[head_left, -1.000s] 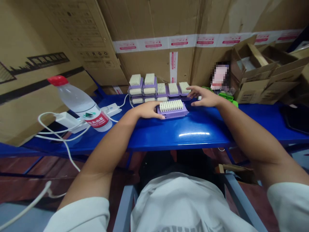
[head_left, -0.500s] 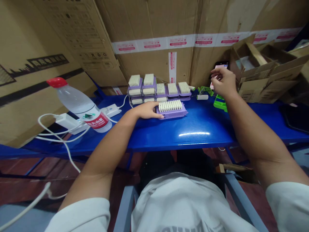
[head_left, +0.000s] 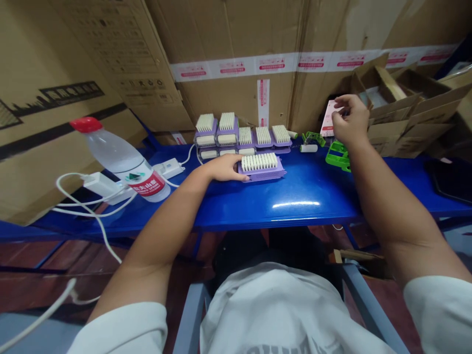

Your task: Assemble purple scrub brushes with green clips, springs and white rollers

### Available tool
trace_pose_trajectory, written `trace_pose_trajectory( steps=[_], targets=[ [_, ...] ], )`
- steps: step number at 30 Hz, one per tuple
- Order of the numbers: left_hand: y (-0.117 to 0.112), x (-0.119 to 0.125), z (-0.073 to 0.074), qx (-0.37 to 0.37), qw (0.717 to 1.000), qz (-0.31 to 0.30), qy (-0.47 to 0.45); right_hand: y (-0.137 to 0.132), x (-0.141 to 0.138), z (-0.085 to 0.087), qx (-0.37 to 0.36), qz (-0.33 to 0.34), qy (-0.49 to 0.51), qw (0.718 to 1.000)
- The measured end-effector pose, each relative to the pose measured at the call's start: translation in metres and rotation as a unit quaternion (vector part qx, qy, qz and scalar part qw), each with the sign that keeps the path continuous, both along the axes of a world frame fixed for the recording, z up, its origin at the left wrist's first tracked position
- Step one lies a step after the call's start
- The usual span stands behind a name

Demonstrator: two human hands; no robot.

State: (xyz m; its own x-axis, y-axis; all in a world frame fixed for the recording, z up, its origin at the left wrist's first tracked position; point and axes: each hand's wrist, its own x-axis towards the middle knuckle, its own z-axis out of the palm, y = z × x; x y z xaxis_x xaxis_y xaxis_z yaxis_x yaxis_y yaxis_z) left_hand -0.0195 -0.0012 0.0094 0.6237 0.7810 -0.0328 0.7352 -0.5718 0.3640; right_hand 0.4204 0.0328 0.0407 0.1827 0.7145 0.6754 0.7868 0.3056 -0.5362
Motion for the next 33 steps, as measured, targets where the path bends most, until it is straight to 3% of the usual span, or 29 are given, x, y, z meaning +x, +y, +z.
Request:
trace_pose_trajectory(
  steps=[6,16,22,31,33],
  targets=[
    [0.001,0.000,0.000,-0.002,1.000,-0.001,0.003,0.000,0.007,-0.001,-0.024,0.062,-0.030,0.997],
    [0.000,0.000,-0.001,-0.006,1.000,-0.008,-0.003,0.005,0.006,-0.002,-0.024,-0.009,-0.024,0.999],
    [0.001,-0.001,-0.001,-0.012,1.000,-0.007,-0.012,0.001,0.004,-0.004,-0.129,-0.048,-0.115,0.984],
    [0.000,-0.001,0.000,-0.010,1.000,-0.001,-0.013,0.005,0.012,-0.007,-0.267,-0.091,-0.249,0.926],
    [0.002,-0.002,-0.001,-0.009,1.000,-0.004,-0.027,0.010,0.019,-0.008,-0.300,-0.075,-0.268,0.912]
  ],
)
